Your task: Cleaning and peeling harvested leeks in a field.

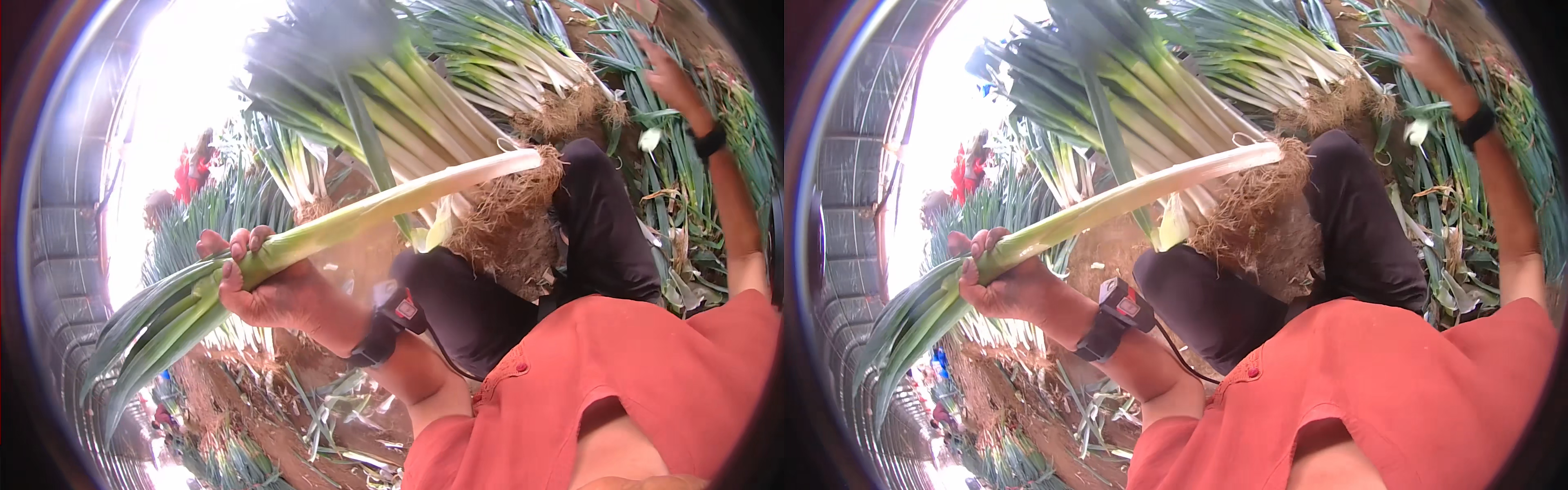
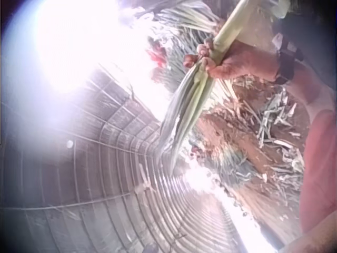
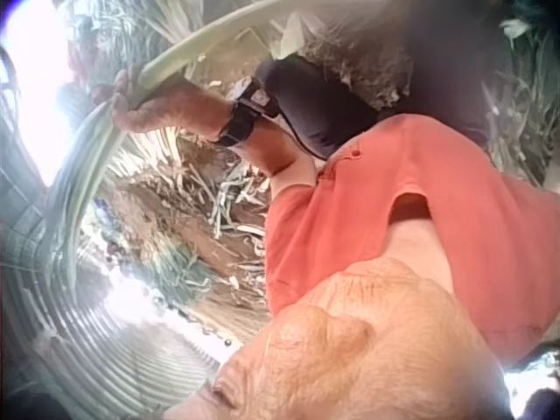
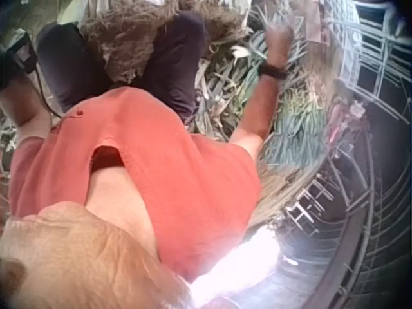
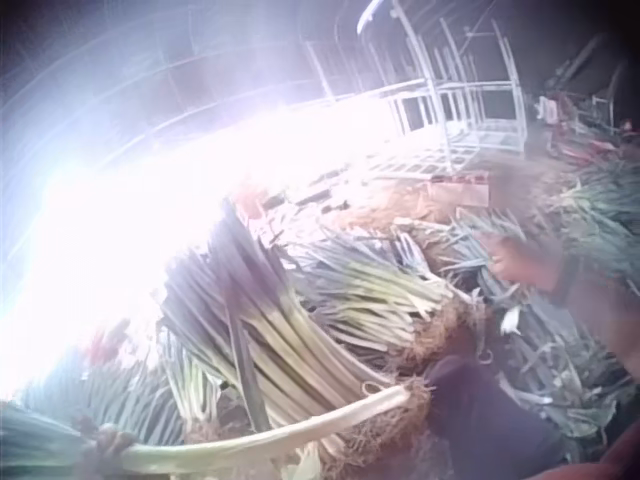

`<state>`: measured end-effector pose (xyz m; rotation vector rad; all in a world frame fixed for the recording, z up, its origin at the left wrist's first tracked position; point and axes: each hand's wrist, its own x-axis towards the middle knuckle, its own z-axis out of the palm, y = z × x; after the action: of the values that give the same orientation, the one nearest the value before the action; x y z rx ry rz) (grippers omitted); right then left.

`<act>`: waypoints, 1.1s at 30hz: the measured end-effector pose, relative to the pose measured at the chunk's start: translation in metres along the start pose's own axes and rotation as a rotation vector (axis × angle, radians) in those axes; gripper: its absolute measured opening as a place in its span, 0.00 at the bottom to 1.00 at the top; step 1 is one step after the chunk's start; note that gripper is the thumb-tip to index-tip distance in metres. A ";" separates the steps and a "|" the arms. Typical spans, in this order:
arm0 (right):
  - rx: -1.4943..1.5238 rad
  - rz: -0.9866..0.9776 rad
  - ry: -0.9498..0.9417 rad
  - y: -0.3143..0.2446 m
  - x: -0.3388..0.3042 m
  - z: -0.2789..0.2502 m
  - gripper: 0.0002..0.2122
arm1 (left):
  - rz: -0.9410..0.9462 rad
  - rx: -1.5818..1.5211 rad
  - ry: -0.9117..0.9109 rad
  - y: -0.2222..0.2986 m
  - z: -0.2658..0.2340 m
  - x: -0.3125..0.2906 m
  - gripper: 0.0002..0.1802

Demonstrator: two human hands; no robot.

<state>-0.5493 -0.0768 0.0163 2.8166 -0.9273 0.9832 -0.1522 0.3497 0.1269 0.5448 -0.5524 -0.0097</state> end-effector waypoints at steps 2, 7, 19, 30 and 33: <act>0.398 -0.002 -0.154 -0.143 0.032 -0.002 0.17 | -0.016 0.023 0.059 -0.006 0.004 -0.003 0.29; 0.719 -0.455 -0.048 -0.322 0.037 0.005 0.17 | 0.008 0.083 0.218 -0.034 0.036 -0.020 0.17; 0.558 -0.524 0.007 -0.361 0.049 0.029 0.07 | -0.015 0.202 0.417 -0.048 0.044 -0.035 0.23; 0.723 -0.810 -0.401 -0.339 0.028 0.027 0.06 | 0.049 0.291 0.598 -0.054 0.024 -0.004 0.19; 0.673 -0.739 -0.465 -0.295 0.012 0.023 0.05 | 0.135 0.278 0.712 -0.055 0.003 0.023 0.16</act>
<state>-0.3694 0.1556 0.0556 3.5169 0.6037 0.5981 -0.1269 0.2975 0.1138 0.7318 0.1112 0.3812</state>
